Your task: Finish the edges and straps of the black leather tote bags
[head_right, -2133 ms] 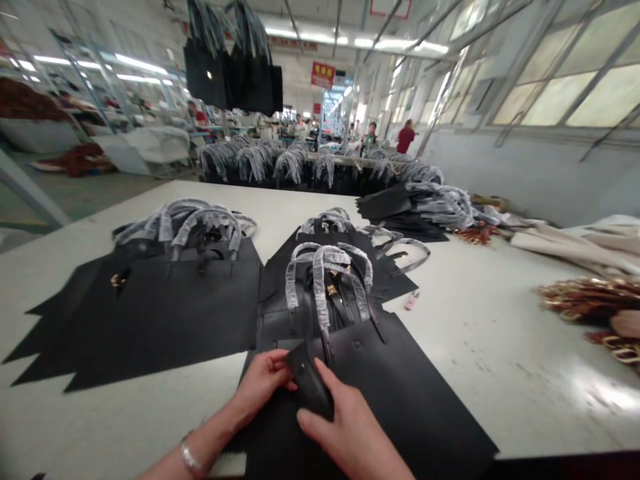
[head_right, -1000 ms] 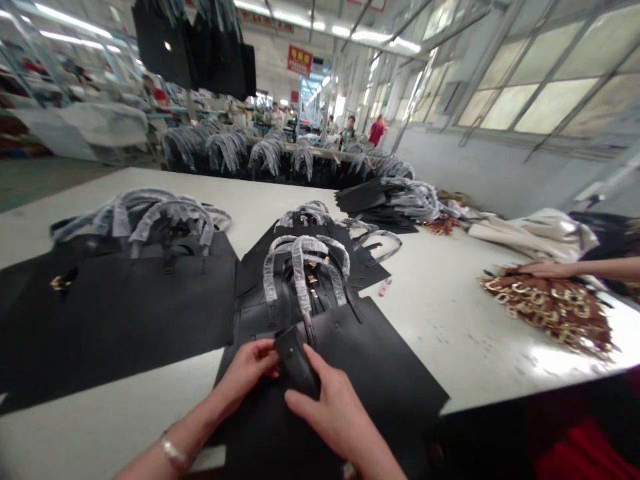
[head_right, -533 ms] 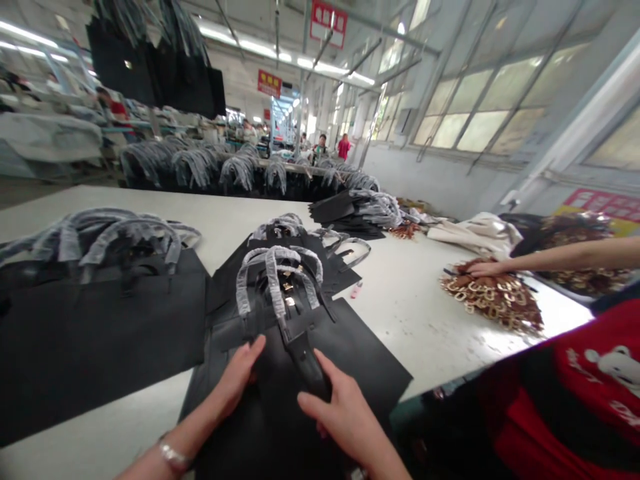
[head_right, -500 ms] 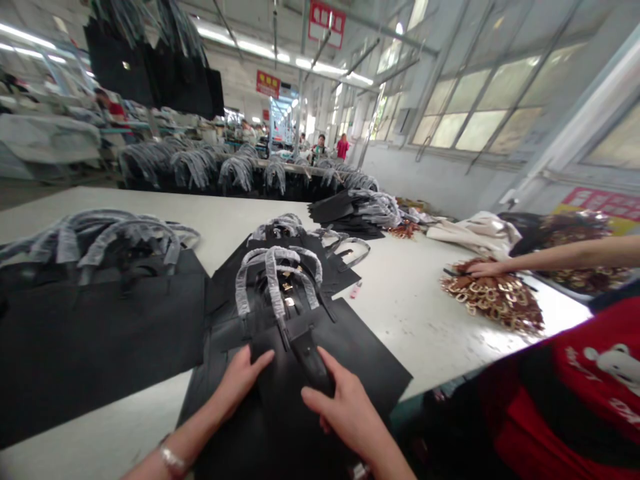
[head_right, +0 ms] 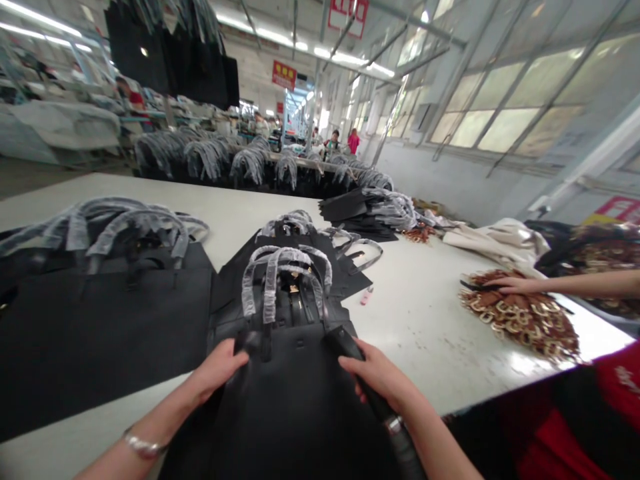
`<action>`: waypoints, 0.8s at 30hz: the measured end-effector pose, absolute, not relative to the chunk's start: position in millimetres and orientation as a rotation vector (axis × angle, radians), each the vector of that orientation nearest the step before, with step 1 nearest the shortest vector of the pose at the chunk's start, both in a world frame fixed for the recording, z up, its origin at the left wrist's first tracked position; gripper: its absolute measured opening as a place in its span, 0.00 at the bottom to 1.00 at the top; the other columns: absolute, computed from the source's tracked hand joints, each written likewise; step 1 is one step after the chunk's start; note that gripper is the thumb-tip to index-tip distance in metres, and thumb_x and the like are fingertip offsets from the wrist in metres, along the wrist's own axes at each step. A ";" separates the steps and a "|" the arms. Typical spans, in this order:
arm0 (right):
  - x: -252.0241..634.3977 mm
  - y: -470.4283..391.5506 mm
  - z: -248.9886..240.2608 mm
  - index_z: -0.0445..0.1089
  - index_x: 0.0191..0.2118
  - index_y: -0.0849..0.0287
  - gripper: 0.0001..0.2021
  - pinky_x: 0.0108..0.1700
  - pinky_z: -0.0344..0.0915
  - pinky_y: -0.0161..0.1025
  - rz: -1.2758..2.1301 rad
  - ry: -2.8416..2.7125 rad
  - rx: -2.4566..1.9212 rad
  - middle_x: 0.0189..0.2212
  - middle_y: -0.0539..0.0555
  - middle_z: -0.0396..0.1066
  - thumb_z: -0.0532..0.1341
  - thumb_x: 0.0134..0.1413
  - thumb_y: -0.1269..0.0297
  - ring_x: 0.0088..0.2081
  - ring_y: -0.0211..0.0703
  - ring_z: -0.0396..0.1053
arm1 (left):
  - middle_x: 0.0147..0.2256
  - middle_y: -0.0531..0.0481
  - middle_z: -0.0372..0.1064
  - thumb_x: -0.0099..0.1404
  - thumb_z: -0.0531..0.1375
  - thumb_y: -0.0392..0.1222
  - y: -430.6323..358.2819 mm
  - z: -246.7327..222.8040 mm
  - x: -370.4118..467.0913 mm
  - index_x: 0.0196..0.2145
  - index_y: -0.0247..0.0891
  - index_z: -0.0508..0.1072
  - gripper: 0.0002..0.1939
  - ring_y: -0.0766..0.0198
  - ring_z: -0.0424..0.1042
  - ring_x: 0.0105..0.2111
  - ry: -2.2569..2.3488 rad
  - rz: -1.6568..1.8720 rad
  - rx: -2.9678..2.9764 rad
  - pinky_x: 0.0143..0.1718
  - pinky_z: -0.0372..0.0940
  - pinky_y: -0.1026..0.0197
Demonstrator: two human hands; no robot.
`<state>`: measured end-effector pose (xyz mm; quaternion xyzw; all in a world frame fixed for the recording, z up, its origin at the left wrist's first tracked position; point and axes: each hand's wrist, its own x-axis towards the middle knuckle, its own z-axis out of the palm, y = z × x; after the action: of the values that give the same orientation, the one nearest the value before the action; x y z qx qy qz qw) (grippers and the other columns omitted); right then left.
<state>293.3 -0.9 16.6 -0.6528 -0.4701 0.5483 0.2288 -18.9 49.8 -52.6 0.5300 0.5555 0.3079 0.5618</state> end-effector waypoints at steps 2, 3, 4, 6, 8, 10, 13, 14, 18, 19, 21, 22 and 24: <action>288.5 11.7 13.4 0.66 0.46 0.56 0.15 0.16 0.61 0.30 1.543 -1.311 -1.792 0.18 0.42 0.62 0.62 0.53 0.59 0.16 0.34 0.62 | 0.27 0.48 0.74 0.50 0.56 0.41 50.8 -55.8 -18.6 0.27 0.35 0.73 0.09 0.52 0.74 0.34 1.294 0.725 1.375 0.34 0.66 0.60; 286.2 17.7 12.2 0.66 0.46 0.56 0.15 0.16 0.61 0.30 1.550 -1.317 -1.791 0.18 0.41 0.62 0.62 0.54 0.59 0.16 0.34 0.62 | 0.28 0.48 0.75 0.51 0.56 0.40 51.3 -57.6 -18.8 0.28 0.34 0.74 0.10 0.52 0.74 0.36 1.293 0.724 1.435 0.36 0.66 0.60; 284.1 22.8 11.6 0.65 0.45 0.56 0.14 0.17 0.61 0.30 1.550 -1.322 -1.792 0.18 0.41 0.62 0.62 0.54 0.58 0.16 0.34 0.62 | 0.30 0.47 0.75 0.51 0.55 0.40 51.9 -59.6 -19.1 0.28 0.34 0.74 0.10 0.51 0.74 0.37 1.298 0.720 1.479 0.37 0.65 0.60; 281.9 29.1 12.2 0.65 0.43 0.55 0.12 0.17 0.61 0.30 1.549 -1.328 -1.798 0.19 0.42 0.62 0.62 0.55 0.57 0.17 0.34 0.63 | 0.31 0.46 0.76 0.51 0.54 0.39 53.1 -63.9 -20.0 0.28 0.34 0.74 0.10 0.51 0.74 0.37 1.329 0.706 1.519 0.37 0.65 0.60; 283.1 29.2 15.4 0.65 0.41 0.56 0.12 0.18 0.62 0.31 1.568 -1.322 -1.813 0.19 0.42 0.63 0.62 0.55 0.56 0.17 0.34 0.63 | 0.32 0.45 0.76 0.52 0.53 0.39 54.0 -67.8 -20.8 0.28 0.34 0.74 0.10 0.52 0.74 0.36 1.371 0.703 1.521 0.36 0.64 0.61; 286.5 25.6 19.4 0.65 0.39 0.56 0.12 0.18 0.63 0.31 1.607 -1.304 -1.837 0.20 0.43 0.64 0.62 0.54 0.54 0.17 0.34 0.64 | 0.31 0.45 0.76 0.52 0.53 0.38 54.4 -70.3 -21.0 0.28 0.34 0.73 0.10 0.53 0.74 0.35 1.409 0.701 1.536 0.34 0.64 0.61; 288.6 23.2 21.8 0.64 0.37 0.57 0.13 0.18 0.64 0.33 1.625 -1.266 -1.872 0.21 0.45 0.66 0.63 0.53 0.53 0.17 0.35 0.65 | 0.30 0.45 0.75 0.52 0.53 0.36 54.3 -69.7 -20.6 0.27 0.34 0.74 0.10 0.54 0.73 0.34 1.449 0.689 1.570 0.34 0.63 0.61; 287.7 24.6 21.2 0.64 0.36 0.57 0.14 0.18 0.64 0.33 1.604 -1.257 -1.879 0.21 0.45 0.67 0.63 0.53 0.52 0.17 0.36 0.65 | 0.30 0.45 0.75 0.52 0.54 0.37 54.2 -68.6 -20.4 0.28 0.35 0.74 0.09 0.54 0.73 0.34 1.451 0.684 1.570 0.35 0.63 0.61; 283.9 34.0 18.5 0.64 0.41 0.56 0.13 0.20 0.65 0.33 1.330 -1.232 -1.882 0.19 0.44 0.64 0.61 0.55 0.53 0.18 0.36 0.65 | 0.30 0.46 0.75 0.52 0.56 0.38 54.7 -64.7 -20.9 0.28 0.35 0.75 0.09 0.53 0.74 0.35 1.427 0.677 1.530 0.35 0.64 0.61; 285.2 34.1 19.2 0.63 0.43 0.55 0.14 0.21 0.66 0.33 1.250 -1.221 -1.879 0.19 0.43 0.63 0.60 0.56 0.53 0.19 0.36 0.65 | 0.30 0.46 0.76 0.51 0.56 0.38 55.0 -64.4 -21.3 0.27 0.35 0.75 0.09 0.52 0.74 0.35 1.419 0.686 1.516 0.35 0.64 0.61; 291.2 28.1 22.3 0.62 0.48 0.55 0.17 0.22 0.67 0.33 1.147 -1.199 -1.872 0.19 0.43 0.63 0.59 0.57 0.52 0.19 0.36 0.65 | 0.29 0.47 0.76 0.51 0.57 0.38 55.3 -64.4 -21.9 0.27 0.35 0.75 0.08 0.51 0.74 0.36 1.422 0.711 1.491 0.36 0.65 0.61; 295.3 22.1 23.9 0.62 0.49 0.55 0.18 0.22 0.67 0.34 1.130 -1.192 -1.870 0.19 0.43 0.63 0.59 0.57 0.52 0.19 0.37 0.66 | 0.29 0.46 0.76 0.51 0.58 0.38 55.0 -64.4 -22.2 0.26 0.35 0.75 0.07 0.50 0.74 0.36 1.442 0.725 1.479 0.36 0.65 0.60; 303.4 5.5 25.4 0.62 0.50 0.56 0.21 0.21 0.66 0.35 1.142 -1.190 -1.869 0.18 0.43 0.64 0.60 0.55 0.50 0.19 0.38 0.66 | 0.28 0.45 0.76 0.51 0.60 0.39 52.9 -63.4 -22.4 0.26 0.34 0.75 0.07 0.49 0.74 0.35 1.477 0.751 1.415 0.37 0.66 0.58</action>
<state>303.4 5.5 25.4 -0.7106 -0.4525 0.4341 0.3190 -22.4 52.9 -63.4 0.5757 0.6009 0.3056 0.4626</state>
